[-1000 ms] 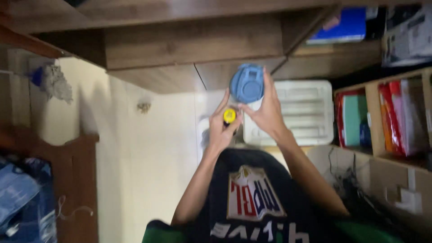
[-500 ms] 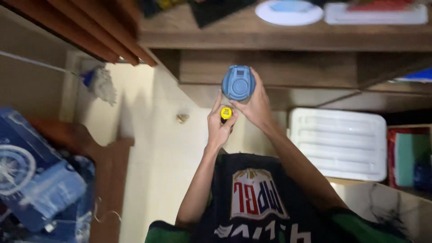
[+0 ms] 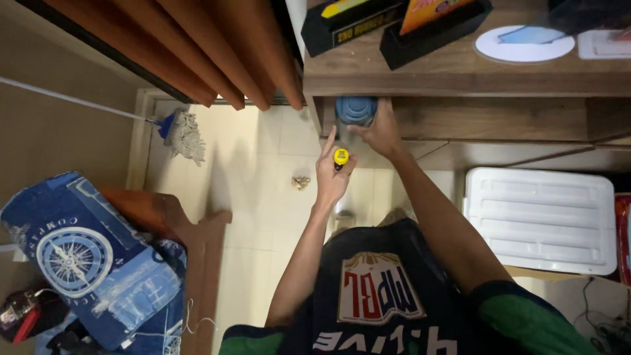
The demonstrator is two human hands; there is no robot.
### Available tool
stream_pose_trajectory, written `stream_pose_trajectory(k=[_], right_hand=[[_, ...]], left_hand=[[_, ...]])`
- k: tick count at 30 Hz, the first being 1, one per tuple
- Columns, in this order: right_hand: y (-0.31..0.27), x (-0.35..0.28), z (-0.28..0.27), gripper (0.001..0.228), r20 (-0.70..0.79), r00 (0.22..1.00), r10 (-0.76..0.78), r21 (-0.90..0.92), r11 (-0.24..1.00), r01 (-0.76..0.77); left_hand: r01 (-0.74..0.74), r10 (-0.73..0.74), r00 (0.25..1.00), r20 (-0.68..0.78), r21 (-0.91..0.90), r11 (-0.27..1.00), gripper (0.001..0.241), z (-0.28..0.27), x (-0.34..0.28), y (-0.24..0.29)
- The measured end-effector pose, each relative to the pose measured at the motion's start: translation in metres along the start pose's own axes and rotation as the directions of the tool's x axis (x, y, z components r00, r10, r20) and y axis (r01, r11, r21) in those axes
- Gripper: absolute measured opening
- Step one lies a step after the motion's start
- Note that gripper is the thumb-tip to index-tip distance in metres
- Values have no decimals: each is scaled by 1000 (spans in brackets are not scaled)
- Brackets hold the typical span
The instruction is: The person cleans a blue water bottle, a black thermos, and a small bottle with a yellow cap using a cloth. They wipe each item thoroughly and then place them on a shelf. The person also wipes the desk surface near the keyboard.
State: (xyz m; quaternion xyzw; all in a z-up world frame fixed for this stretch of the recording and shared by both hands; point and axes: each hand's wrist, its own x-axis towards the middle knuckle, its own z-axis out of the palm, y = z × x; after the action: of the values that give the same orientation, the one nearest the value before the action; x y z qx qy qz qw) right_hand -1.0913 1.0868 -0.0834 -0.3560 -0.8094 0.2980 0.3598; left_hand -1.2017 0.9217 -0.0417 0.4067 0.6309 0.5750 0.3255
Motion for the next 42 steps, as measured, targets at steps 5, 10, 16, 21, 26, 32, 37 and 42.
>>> stream_pose_trajectory(k=[5, 10, 16, 21, 26, 32, 37, 42], right_hand=[[22, 19, 15, 94, -2, 999, 39, -23, 999, -39], [24, 26, 20, 84, 12, 993, 117, -65, 991, -116], [19, 26, 25, 84, -21, 987, 159, -68, 985, -160], [35, 35, 33, 77, 51, 986, 160, -45, 986, -158], [29, 38, 41, 84, 34, 988, 148, -102, 984, -144], [48, 36, 58, 95, 37, 974, 223, -159, 964, -214], [55, 11, 59, 119, -126, 990, -58, -177, 984, 35], [51, -64, 47, 53, -80, 984, 159, -108, 980, -167]], left_hand=[[63, -66, 998, -21, -100, 993, 8, -7, 2, 5], [-34, 33, 999, -19, -72, 997, 6, -1, 9, -16], [122, -122, 992, 7, -140, 983, 8, 2, 10, 5], [-86, 84, 996, -27, -82, 993, 9, 4, 7, -30], [61, -64, 998, -29, -91, 994, 9, -8, 0, 2], [-112, 109, 992, -62, -44, 993, 10, -14, -10, -22], [-17, 15, 999, -43, -31, 999, 26, -21, -20, 1], [-197, 196, 978, -68, -1, 980, 16, -10, -17, -15]])
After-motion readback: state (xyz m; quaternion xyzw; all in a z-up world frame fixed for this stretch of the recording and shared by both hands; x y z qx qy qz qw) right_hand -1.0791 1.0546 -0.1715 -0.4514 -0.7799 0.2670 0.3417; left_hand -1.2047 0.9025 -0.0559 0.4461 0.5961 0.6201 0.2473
